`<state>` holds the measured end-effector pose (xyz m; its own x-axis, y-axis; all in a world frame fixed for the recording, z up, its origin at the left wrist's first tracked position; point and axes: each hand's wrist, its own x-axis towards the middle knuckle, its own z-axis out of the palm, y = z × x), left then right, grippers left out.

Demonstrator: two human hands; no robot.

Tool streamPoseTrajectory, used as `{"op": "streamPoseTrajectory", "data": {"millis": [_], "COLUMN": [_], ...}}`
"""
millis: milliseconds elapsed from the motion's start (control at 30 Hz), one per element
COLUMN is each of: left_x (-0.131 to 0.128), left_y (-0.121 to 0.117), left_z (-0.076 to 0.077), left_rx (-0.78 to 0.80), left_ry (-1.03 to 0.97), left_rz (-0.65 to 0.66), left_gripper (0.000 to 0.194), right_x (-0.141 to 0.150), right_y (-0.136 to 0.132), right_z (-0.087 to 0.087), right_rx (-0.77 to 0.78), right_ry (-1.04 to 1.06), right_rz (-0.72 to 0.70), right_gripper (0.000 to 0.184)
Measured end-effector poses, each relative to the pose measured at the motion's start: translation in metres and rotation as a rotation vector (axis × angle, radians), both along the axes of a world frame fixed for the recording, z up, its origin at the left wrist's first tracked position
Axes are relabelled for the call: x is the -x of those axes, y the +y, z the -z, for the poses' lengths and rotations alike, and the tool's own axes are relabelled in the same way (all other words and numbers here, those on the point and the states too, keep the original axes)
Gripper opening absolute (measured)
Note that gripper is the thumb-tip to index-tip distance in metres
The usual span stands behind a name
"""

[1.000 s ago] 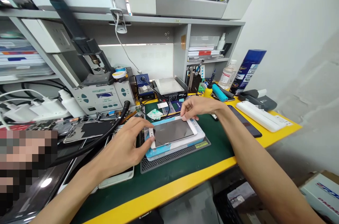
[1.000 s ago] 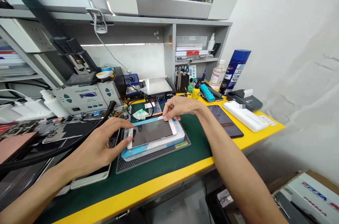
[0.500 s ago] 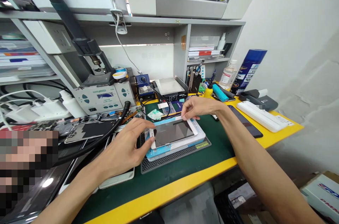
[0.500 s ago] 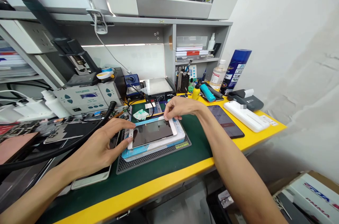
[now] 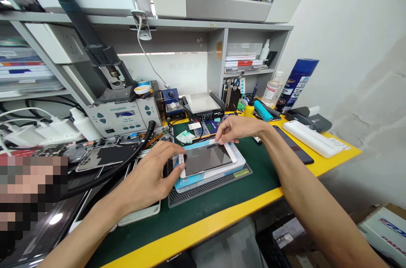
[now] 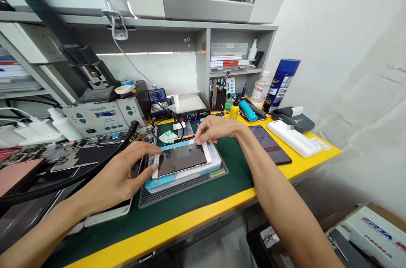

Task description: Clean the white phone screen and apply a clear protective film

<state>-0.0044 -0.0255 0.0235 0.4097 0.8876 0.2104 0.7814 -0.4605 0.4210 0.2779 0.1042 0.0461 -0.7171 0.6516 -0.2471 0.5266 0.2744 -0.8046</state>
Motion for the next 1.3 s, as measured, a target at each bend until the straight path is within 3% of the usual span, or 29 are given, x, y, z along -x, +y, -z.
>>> {"op": "streamPoseTrajectory", "data": {"millis": [400,900,1300], "left_x": [0.0017,0.003,0.0021], "left_y": [0.0015,0.0043,0.002], "left_z": [0.0032,0.0072,0.0048], "left_rx": [-0.032,-0.006,-0.019], "left_ry": [0.03,0.05,0.042], "left_rz": [0.034,0.026,0.035], "left_gripper": [0.033,0.035,0.033], "right_x": [-0.0039,-0.007,-0.0064], "right_y": [-0.0026,-0.0043,-0.0032], "right_z": [-0.003,-0.0068,-0.0024], "right_rx": [-0.009,-0.002,0.116], "right_ry": [-0.024,-0.001,0.19], "right_rz": [0.042,-0.039,0.006], "right_gripper": [0.025,0.029,0.023]}}
